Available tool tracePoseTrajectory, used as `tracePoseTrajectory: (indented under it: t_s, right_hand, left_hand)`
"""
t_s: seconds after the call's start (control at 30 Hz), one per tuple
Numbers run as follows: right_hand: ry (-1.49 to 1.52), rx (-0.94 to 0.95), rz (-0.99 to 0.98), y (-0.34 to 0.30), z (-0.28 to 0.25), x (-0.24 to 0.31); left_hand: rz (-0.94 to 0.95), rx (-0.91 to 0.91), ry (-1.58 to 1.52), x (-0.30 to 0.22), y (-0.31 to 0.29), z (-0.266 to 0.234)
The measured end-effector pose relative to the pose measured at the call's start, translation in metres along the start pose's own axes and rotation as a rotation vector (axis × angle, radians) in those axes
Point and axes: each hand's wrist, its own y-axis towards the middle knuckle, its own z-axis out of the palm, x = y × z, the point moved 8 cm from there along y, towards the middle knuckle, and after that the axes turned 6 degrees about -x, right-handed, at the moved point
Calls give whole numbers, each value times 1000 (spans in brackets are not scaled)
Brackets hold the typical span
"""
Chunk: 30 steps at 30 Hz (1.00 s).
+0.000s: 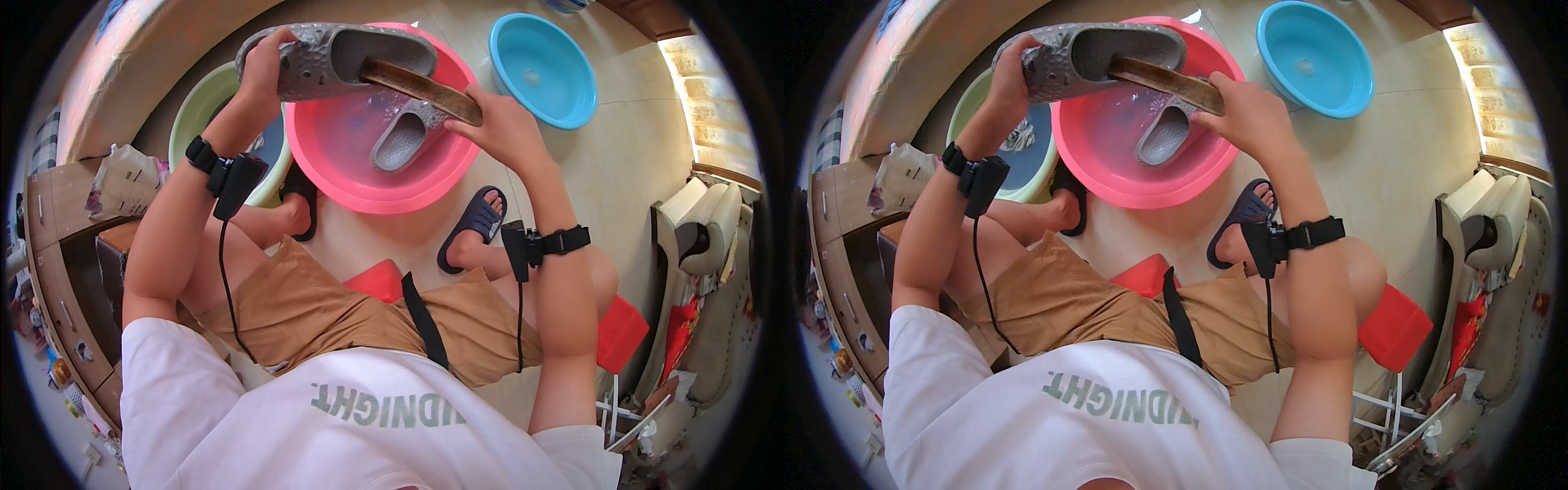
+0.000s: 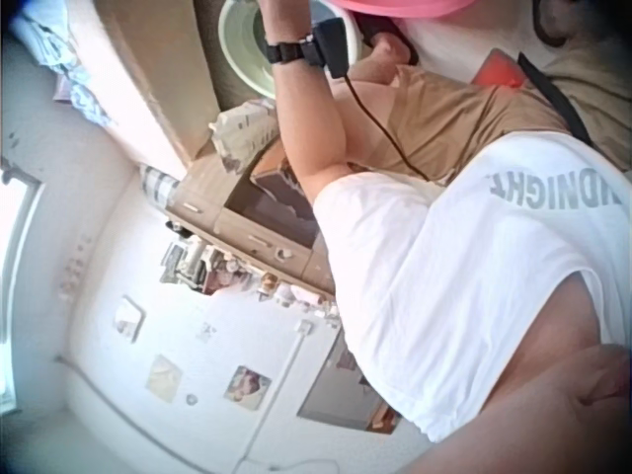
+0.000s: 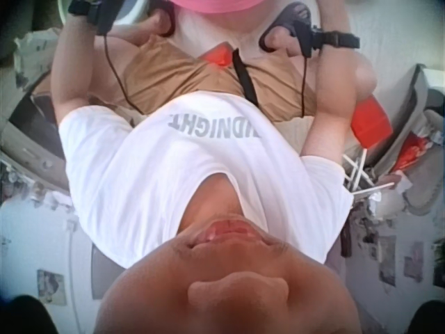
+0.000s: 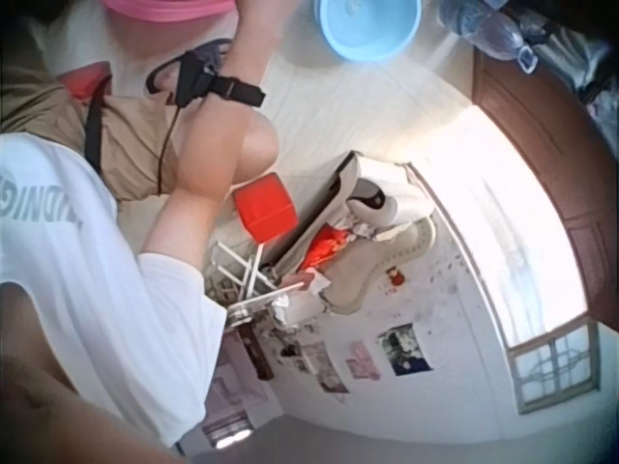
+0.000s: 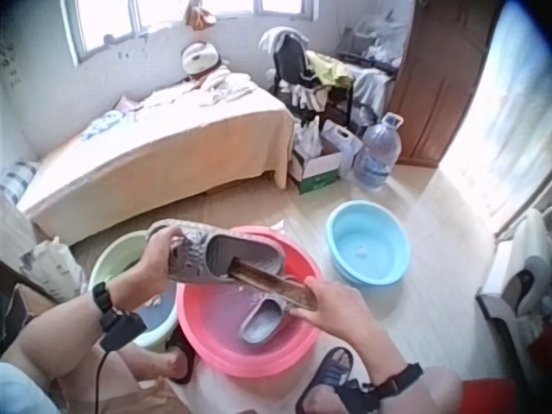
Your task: The person scrubs grey foam sandals with a wooden-handled brush over a pink basin of water.
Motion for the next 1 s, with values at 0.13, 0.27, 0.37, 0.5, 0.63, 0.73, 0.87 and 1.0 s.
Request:
tracePoseTrajectory:
  t_s: [0.13,0.27,0.37,0.5,0.63,0.73,0.87,1.0]
  right_hand:
    - [210,-6,-56,5,6,3]
    - [288,50,-123,9,12,6]
    - [351,238,71,9,20,0]
    - [398,216,108,8,21,-5]
    - [349,167,43,13,25,-3]
    - [355,159,17,15,30,4]
    - [360,152,14,15,35,14]
    - [333,48,-44,12,35,28]
  left_hand:
    - [129,80,14,-4,5,1]
    - [251,-64,190,-10,6,-9]
    - [303,-44,185,-6,29,-27]
    - [396,-88,196,-15,16,-19]
    - [487,-129,247,-20,11,-18]
    - [569,-169,297,-25,11,-19]
    - [567,-177,327,-19,21,-23]
    - [461,-145,275,-10,22,-18]
